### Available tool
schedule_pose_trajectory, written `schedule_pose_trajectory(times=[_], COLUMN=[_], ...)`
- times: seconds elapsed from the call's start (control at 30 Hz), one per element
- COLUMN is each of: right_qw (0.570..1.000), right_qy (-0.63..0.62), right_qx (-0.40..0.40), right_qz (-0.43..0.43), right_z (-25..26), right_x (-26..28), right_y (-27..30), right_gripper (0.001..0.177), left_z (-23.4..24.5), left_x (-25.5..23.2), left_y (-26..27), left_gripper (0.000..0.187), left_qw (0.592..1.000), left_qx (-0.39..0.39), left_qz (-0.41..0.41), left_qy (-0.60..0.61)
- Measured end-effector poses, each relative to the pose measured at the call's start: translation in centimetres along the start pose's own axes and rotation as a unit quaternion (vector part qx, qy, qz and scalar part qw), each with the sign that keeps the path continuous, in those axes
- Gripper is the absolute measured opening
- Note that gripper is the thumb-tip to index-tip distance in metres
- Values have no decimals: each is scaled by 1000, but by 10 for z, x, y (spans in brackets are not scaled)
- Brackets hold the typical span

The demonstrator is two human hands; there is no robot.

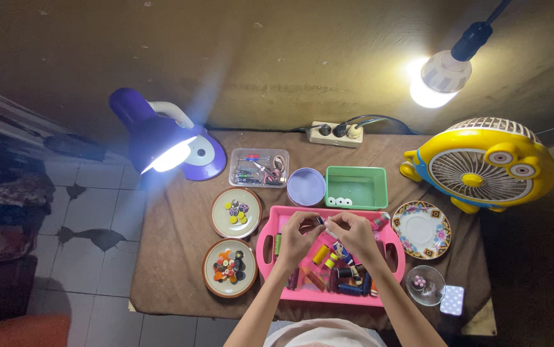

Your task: The person sorts through sewing supplies by picking up thread spools and small plastic pieces from a pink tray and placing them into a green container.

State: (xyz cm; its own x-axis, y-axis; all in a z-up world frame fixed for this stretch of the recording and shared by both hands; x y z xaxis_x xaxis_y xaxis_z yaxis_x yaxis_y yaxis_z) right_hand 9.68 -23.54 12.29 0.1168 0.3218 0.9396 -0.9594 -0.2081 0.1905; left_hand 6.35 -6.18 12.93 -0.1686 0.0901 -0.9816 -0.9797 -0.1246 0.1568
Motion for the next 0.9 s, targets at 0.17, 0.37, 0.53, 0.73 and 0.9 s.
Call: schedule_pose_trajectory(times=[0.17,0.37,0.53,0.73,0.9], right_qw=[999,988,993,991,969], right_qy=[-12,-133,-87,99,142], right_qx=[-14,-22,9,-16,-86], right_qz=[-32,-75,-78,91,182], right_z=[-3,-1,13,15,8], right_x=[-3,-43,-40,18,36], right_y=[14,8,-8,-3,14], right_gripper=[20,19,18,12,12], left_z=[-4,-24,-23,-17,-16], left_x=[29,51,46,33,40], left_y=[-5,-9,-3,-9,-13], left_gripper=[27,36,37,29,25], left_qw=[978,935,947,987,987], left_qx=[-6,97,196,119,21], left_qz=[142,192,175,97,154], left_qy=[152,282,182,43,39])
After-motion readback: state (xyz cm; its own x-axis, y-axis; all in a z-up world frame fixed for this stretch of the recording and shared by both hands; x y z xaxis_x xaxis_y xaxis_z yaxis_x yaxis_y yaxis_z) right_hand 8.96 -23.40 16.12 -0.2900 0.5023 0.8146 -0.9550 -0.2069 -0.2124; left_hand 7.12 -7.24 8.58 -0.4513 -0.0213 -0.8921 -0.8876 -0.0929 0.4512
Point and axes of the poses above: each hand's wrist, its own y-axis away from the middle knuckle, its own z-axis out of the back of the hand, x = y × z, the point moved 6 cm from there along -y, towards the middle knuckle, and after that the axes turned 8 degrees about z, right-handed, at the moved point
